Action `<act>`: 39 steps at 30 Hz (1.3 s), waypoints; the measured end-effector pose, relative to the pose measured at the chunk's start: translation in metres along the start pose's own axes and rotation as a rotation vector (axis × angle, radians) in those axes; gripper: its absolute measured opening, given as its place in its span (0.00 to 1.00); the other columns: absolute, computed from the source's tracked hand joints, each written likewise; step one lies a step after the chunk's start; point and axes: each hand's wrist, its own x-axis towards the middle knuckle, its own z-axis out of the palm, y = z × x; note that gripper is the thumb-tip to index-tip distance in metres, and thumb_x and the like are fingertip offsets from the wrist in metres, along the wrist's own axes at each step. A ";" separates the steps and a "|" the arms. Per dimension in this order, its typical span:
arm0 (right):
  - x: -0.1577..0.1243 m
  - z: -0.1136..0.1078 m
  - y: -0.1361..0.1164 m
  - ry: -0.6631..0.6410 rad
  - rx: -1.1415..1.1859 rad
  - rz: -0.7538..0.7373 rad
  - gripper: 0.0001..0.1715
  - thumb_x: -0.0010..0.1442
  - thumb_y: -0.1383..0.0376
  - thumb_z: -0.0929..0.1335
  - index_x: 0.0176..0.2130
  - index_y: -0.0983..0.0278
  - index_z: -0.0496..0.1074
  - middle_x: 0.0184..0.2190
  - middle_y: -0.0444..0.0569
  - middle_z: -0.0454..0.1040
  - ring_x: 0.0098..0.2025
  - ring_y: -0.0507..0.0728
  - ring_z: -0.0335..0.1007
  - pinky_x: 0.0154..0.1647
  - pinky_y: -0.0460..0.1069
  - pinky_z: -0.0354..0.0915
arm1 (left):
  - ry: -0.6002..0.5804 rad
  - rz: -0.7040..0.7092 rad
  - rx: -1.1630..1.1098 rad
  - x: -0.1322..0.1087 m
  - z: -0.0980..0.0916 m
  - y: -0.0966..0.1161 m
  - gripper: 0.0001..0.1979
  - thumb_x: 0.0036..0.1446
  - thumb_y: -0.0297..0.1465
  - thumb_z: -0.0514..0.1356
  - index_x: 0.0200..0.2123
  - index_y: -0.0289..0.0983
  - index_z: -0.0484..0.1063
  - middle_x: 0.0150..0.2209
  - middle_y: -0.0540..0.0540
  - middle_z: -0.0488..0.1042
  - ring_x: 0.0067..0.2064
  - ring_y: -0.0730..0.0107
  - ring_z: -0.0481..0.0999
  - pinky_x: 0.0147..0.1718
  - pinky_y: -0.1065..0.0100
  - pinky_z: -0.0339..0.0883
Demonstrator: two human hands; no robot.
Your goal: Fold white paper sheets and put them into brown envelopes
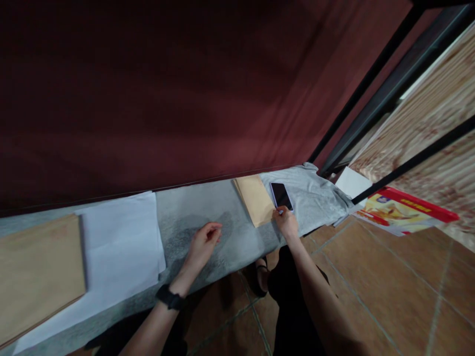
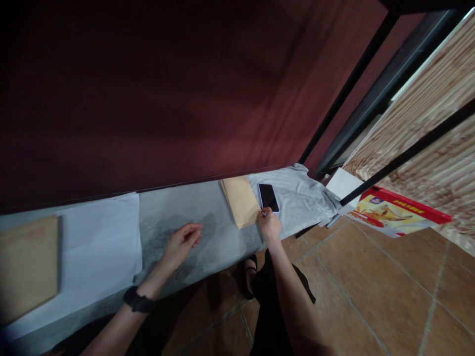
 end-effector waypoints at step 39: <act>-0.098 0.076 -0.083 -0.430 0.122 -0.697 0.17 0.67 0.65 0.62 0.47 0.58 0.79 0.45 0.51 0.81 0.42 0.60 0.79 0.45 0.52 0.70 | 0.343 -0.235 1.315 -0.079 -0.129 0.028 0.19 0.67 0.30 0.47 0.47 0.30 0.75 0.35 0.31 0.81 0.38 0.47 0.83 0.35 0.58 0.70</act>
